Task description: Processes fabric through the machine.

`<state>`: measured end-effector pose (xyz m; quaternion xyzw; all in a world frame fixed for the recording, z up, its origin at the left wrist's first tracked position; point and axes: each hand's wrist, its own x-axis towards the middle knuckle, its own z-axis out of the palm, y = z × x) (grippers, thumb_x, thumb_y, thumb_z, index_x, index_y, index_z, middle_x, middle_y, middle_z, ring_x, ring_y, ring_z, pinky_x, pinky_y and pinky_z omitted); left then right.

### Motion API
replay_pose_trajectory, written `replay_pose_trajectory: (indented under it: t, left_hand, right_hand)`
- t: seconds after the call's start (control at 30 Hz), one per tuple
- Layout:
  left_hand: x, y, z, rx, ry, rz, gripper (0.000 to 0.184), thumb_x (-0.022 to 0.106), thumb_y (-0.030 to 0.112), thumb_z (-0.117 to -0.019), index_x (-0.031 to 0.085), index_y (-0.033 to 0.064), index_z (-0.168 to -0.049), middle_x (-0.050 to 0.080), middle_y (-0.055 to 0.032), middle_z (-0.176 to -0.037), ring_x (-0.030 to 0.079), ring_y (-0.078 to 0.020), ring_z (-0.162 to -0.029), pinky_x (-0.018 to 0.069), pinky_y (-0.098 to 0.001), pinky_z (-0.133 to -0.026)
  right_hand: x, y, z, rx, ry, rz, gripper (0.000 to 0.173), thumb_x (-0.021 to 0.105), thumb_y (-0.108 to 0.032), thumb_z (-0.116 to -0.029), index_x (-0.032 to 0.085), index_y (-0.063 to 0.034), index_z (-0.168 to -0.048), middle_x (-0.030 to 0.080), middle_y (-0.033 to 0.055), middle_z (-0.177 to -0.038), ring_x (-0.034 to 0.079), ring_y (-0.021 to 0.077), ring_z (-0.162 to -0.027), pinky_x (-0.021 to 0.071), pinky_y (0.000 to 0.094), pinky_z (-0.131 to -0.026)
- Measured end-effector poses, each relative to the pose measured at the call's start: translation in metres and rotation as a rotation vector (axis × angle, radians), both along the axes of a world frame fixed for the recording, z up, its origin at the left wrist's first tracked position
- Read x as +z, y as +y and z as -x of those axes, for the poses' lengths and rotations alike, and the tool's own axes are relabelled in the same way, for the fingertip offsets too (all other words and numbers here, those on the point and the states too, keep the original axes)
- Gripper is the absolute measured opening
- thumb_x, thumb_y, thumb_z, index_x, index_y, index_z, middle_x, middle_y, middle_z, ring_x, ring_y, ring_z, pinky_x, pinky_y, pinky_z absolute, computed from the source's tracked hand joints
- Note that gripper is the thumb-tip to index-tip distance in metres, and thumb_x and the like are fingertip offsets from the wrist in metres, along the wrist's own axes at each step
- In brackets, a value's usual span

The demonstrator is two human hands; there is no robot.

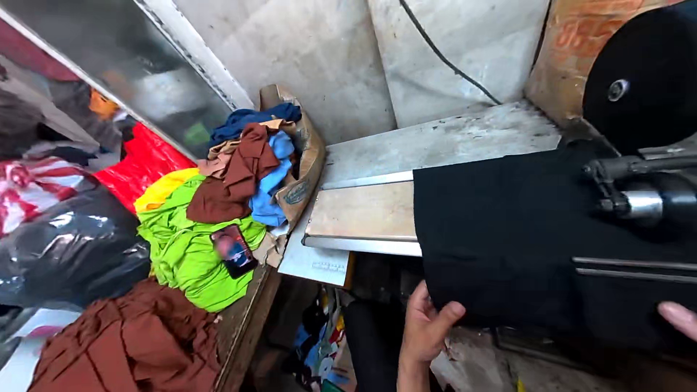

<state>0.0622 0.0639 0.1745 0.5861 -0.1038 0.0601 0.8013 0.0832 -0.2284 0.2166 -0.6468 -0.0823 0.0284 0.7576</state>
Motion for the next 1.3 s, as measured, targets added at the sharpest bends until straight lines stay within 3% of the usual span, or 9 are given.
replay_pose_trajectory:
  t: [0.07, 0.17, 0.33, 0.53, 0.63, 0.97, 1.07, 1.2, 1.3]
  left_hand:
    - [-0.007, 0.0, 0.0, -0.05, 0.003, -0.099, 0.045, 0.074, 0.009, -0.0911, 0.056, -0.0104, -0.128, 0.071, -0.0093, -0.116, 0.068, -0.0102, -0.107, 0.0561, -0.0327, -0.098]
    - [-0.02, 0.001, 0.0, -0.094, -0.067, 0.069, 0.035, 0.073, 0.02, -0.095, 0.064, 0.0047, -0.126, 0.074, -0.0034, -0.114, 0.07, -0.0083, -0.104, 0.0574, -0.0309, -0.094]
    - [-0.019, -0.002, 0.0, -0.073, -0.029, -0.083, 0.042, 0.074, 0.016, -0.093, 0.059, -0.0049, -0.127, 0.072, -0.0079, -0.115, 0.069, -0.0109, -0.105, 0.0574, -0.0342, -0.096]
    - [-0.024, 0.0, -0.001, -0.042, -0.029, -0.046, 0.044, 0.069, 0.026, -0.0982, 0.056, -0.0036, -0.129, 0.07, -0.0062, -0.116, 0.068, -0.0082, -0.104, 0.0564, -0.031, -0.095]
    - [-0.026, -0.002, 0.001, -0.064, -0.062, 0.019, 0.036, 0.067, 0.032, -0.0994, 0.064, 0.0072, -0.126, 0.073, -0.0007, -0.115, 0.069, -0.0051, -0.103, 0.0571, -0.0284, -0.092]
    - [-0.029, -0.003, 0.0, -0.046, -0.061, -0.027, 0.046, 0.067, 0.028, -0.0993, 0.055, -0.0017, -0.132, 0.07, -0.0049, -0.119, 0.068, -0.0075, -0.105, 0.0565, -0.0301, -0.095]
    - [-0.027, -0.004, 0.003, -0.02, -0.063, -0.035, 0.035, 0.07, 0.034, -0.0968, 0.066, 0.0109, -0.122, 0.074, 0.0022, -0.108, 0.07, -0.003, -0.094, 0.0592, -0.0256, -0.085]
    - [-0.028, -0.001, 0.0, 0.084, -0.064, -0.097, 0.041, 0.071, 0.033, -0.0955, 0.063, 0.0174, -0.132, 0.073, 0.0037, -0.119, 0.069, -0.0068, -0.107, 0.0578, -0.0296, -0.095]
    - [-0.027, 0.001, 0.001, 0.179, -0.053, -0.109, 0.03, 0.072, 0.036, -0.0936, 0.069, 0.0295, -0.123, 0.075, 0.0118, -0.107, 0.07, 0.001, -0.091, 0.0592, -0.0202, -0.08]
  right_hand:
    - [0.001, 0.0, -0.003, 0.039, -0.028, -0.001, 0.021, 0.053, -0.023, -0.1059, 0.057, -0.008, -0.12, 0.072, -0.0145, -0.111, 0.066, -0.0044, -0.107, 0.0517, 0.0194, -0.102]
    - [-0.003, -0.003, -0.004, 0.061, -0.04, 0.003, 0.022, 0.051, -0.025, -0.1062, 0.056, -0.0084, -0.121, 0.071, -0.0145, -0.112, 0.066, -0.0046, -0.108, 0.0516, 0.0187, -0.102]
    - [-0.022, -0.015, -0.005, 0.069, -0.041, 0.033, 0.019, 0.052, -0.028, -0.1066, 0.06, -0.0275, -0.124, 0.07, -0.0229, -0.116, 0.062, -0.0069, -0.113, 0.0497, 0.022, -0.105]
    - [-0.019, -0.014, -0.003, 0.035, 0.004, 0.024, 0.018, 0.052, -0.024, -0.106, 0.059, -0.0241, -0.123, 0.07, -0.0226, -0.113, 0.063, -0.008, -0.11, 0.0505, 0.0195, -0.103]
    - [-0.018, -0.013, -0.002, 0.027, 0.004, 0.02, 0.019, 0.052, -0.023, -0.1061, 0.06, -0.0259, -0.123, 0.07, -0.0233, -0.114, 0.063, -0.0083, -0.111, 0.0498, 0.019, -0.104]
    - [-0.019, -0.016, 0.0, 0.014, 0.037, 0.058, 0.019, 0.051, -0.024, -0.1058, 0.059, -0.0241, -0.123, 0.07, -0.0239, -0.112, 0.063, -0.0094, -0.109, 0.0503, 0.0185, -0.103]
    - [-0.018, -0.015, 0.0, 0.018, 0.019, 0.079, 0.019, 0.05, -0.027, -0.1067, 0.06, -0.0265, -0.123, 0.07, -0.0234, -0.114, 0.063, -0.0087, -0.11, 0.0506, 0.0194, -0.103]
    - [-0.026, -0.013, 0.0, -0.04, -0.019, 0.102, 0.029, 0.057, -0.047, -0.1022, 0.068, -0.0273, -0.12, 0.073, -0.0174, -0.112, 0.066, -0.0037, -0.108, 0.0544, 0.0229, -0.1]
    - [-0.018, -0.016, 0.0, -0.017, 0.043, 0.138, 0.034, 0.054, -0.042, -0.1037, 0.066, -0.0166, -0.123, 0.073, -0.0124, -0.112, 0.066, -0.0019, -0.108, 0.0546, 0.025, -0.1]
